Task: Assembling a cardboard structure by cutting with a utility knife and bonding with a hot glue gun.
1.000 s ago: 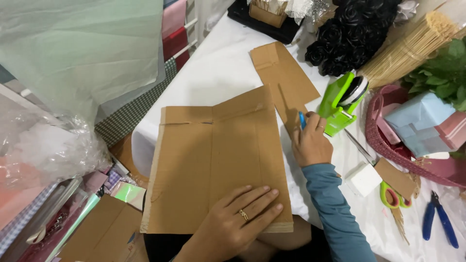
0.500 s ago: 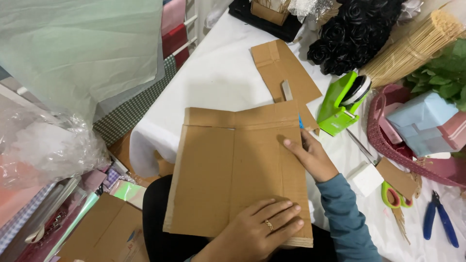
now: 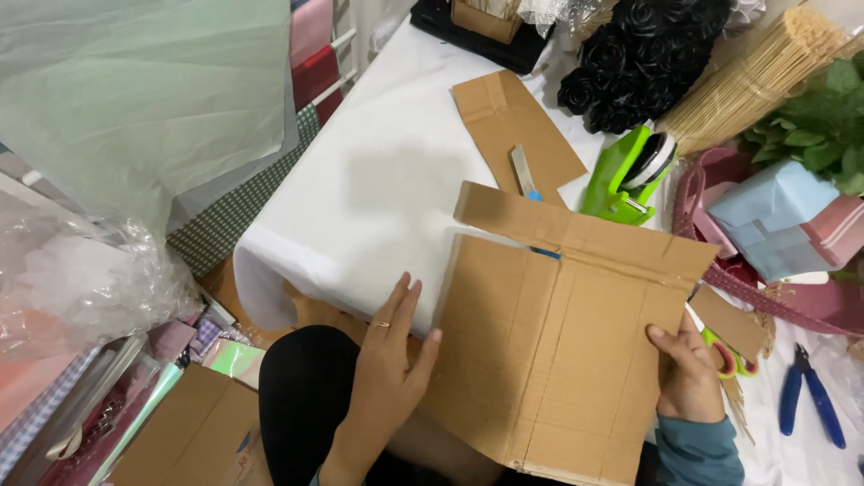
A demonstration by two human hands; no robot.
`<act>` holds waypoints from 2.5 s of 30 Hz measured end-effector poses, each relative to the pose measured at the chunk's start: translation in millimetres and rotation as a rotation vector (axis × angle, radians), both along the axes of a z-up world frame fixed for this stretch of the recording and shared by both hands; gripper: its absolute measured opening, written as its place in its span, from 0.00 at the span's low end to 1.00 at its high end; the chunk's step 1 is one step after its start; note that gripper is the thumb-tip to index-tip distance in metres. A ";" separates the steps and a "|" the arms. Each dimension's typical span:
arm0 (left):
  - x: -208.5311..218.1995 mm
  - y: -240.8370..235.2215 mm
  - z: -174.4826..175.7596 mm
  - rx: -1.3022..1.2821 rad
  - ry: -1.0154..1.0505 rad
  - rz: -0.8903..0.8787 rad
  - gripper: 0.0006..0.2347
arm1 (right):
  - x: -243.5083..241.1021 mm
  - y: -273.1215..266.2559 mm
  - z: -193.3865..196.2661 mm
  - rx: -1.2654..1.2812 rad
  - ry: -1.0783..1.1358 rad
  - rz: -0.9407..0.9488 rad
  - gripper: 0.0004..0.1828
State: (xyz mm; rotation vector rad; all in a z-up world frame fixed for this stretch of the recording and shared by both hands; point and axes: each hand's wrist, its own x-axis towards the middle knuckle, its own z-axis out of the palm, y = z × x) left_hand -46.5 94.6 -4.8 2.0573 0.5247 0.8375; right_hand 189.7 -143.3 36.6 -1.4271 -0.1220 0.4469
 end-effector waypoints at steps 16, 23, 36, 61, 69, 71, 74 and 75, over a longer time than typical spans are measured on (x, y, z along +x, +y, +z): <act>23.1 -50.6 76.3 0.004 -0.020 -0.531 0.36 | -46.2 -37.2 63.6 0.213 -0.756 -0.502 0.40; 15.7 -71.1 122.6 -0.724 -0.278 -0.882 0.52 | -135.8 47.8 54.0 -0.099 -1.007 -0.225 0.31; -18.0 21.2 -33.7 -1.319 -0.411 -0.043 0.24 | -54.1 17.9 30.8 -0.398 -0.928 -0.163 0.28; 100.4 -20.7 -14.9 0.404 0.009 -0.269 0.13 | -27.2 29.0 -84.8 -0.989 -1.462 -0.023 0.05; 118.3 -36.1 -62.4 0.746 -0.007 -0.316 0.21 | -21.7 32.5 -105.3 -1.009 -1.404 0.006 0.20; 116.8 -39.4 -59.8 0.746 -0.011 -0.293 0.21 | -34.4 38.9 -87.3 -0.992 -1.322 0.051 0.21; 117.6 -42.0 -55.3 0.748 -0.025 -0.274 0.21 | -47.0 45.8 -77.2 -1.013 -1.244 0.076 0.25; 117.0 -43.1 -54.0 0.743 -0.024 -0.273 0.21 | -51.4 47.1 -77.0 -1.051 -1.244 0.070 0.26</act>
